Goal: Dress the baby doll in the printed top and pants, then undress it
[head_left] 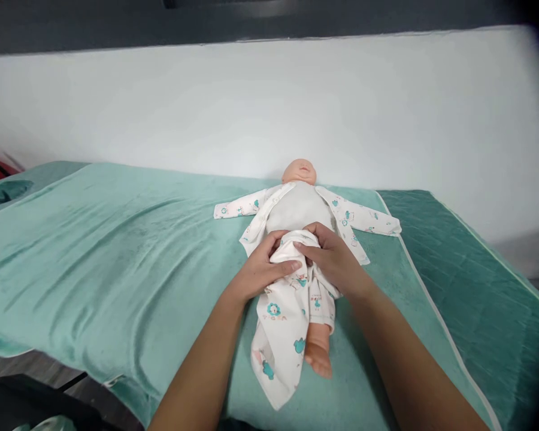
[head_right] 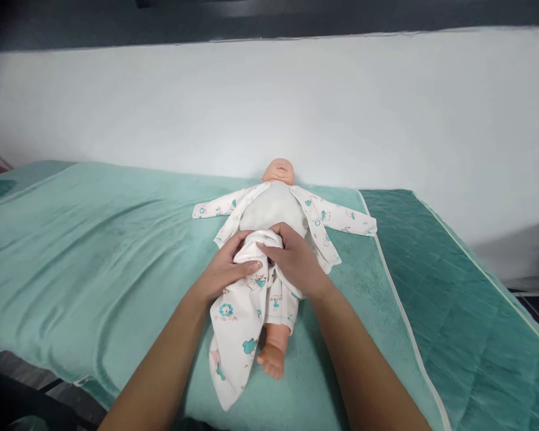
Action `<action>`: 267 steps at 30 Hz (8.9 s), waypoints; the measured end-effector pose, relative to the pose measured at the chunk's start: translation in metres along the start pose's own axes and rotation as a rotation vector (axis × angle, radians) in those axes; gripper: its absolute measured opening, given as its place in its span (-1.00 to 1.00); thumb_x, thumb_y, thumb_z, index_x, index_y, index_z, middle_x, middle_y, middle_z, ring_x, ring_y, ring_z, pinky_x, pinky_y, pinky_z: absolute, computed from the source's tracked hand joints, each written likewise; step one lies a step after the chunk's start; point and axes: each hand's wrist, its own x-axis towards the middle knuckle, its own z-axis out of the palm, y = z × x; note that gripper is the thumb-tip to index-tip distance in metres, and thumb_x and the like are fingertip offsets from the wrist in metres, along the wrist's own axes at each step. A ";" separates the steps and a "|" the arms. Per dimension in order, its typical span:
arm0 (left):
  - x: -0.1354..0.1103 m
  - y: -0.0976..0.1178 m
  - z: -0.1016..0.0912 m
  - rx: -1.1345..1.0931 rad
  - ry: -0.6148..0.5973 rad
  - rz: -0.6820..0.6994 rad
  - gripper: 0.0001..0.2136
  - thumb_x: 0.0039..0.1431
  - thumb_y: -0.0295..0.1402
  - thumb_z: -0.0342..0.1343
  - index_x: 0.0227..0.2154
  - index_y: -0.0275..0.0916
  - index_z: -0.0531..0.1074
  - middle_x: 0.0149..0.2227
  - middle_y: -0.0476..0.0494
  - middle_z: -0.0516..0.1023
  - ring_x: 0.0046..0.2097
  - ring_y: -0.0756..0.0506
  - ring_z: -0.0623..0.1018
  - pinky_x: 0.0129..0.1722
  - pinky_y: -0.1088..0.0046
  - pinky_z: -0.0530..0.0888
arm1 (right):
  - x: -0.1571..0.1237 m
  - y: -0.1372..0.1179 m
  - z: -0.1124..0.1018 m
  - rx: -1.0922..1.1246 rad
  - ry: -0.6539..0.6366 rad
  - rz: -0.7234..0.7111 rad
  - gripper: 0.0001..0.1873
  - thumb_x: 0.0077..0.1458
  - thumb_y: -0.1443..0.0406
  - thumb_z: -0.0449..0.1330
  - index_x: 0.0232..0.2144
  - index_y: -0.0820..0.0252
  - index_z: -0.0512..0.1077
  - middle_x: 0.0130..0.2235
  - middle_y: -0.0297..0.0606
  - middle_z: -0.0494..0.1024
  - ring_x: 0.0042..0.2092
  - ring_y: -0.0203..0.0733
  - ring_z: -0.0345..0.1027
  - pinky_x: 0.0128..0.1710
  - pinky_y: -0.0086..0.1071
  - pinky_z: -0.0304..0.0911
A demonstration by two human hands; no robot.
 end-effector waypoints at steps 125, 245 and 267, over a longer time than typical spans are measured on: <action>-0.006 -0.001 0.006 -0.281 0.243 -0.157 -0.75 0.00 -0.27 0.29 -0.43 -0.23 0.31 -0.54 0.11 0.31 -0.52 0.07 0.31 -0.51 0.57 0.26 | -0.004 -0.008 0.003 0.371 -0.191 0.105 -0.76 0.10 0.13 0.29 -0.27 0.14 0.42 -0.34 -0.39 0.45 -0.30 -0.27 0.30 -0.31 -0.42 0.20; -0.151 -0.008 0.114 -0.500 0.877 -0.234 -0.51 -0.18 -0.02 0.39 -0.32 -0.27 0.39 -0.65 0.13 0.31 -0.67 0.12 0.18 -0.72 0.61 0.13 | -0.029 -0.039 0.002 -0.634 -0.610 -0.142 -0.88 -0.09 0.26 0.26 -0.42 0.14 0.46 -0.34 -0.39 0.53 -0.27 -0.20 0.35 -0.31 -0.41 0.13; -0.175 -0.027 0.091 -0.416 0.887 -0.066 -0.53 0.04 -0.09 0.30 -0.06 -0.25 0.40 -0.42 0.00 0.46 -0.45 0.05 0.39 -0.52 0.57 0.35 | -0.037 -0.008 0.006 -0.708 -0.637 -0.366 -0.66 0.03 0.02 0.30 -0.53 0.15 0.47 -0.49 -0.42 0.45 -0.35 -0.27 0.26 -0.24 -0.40 0.06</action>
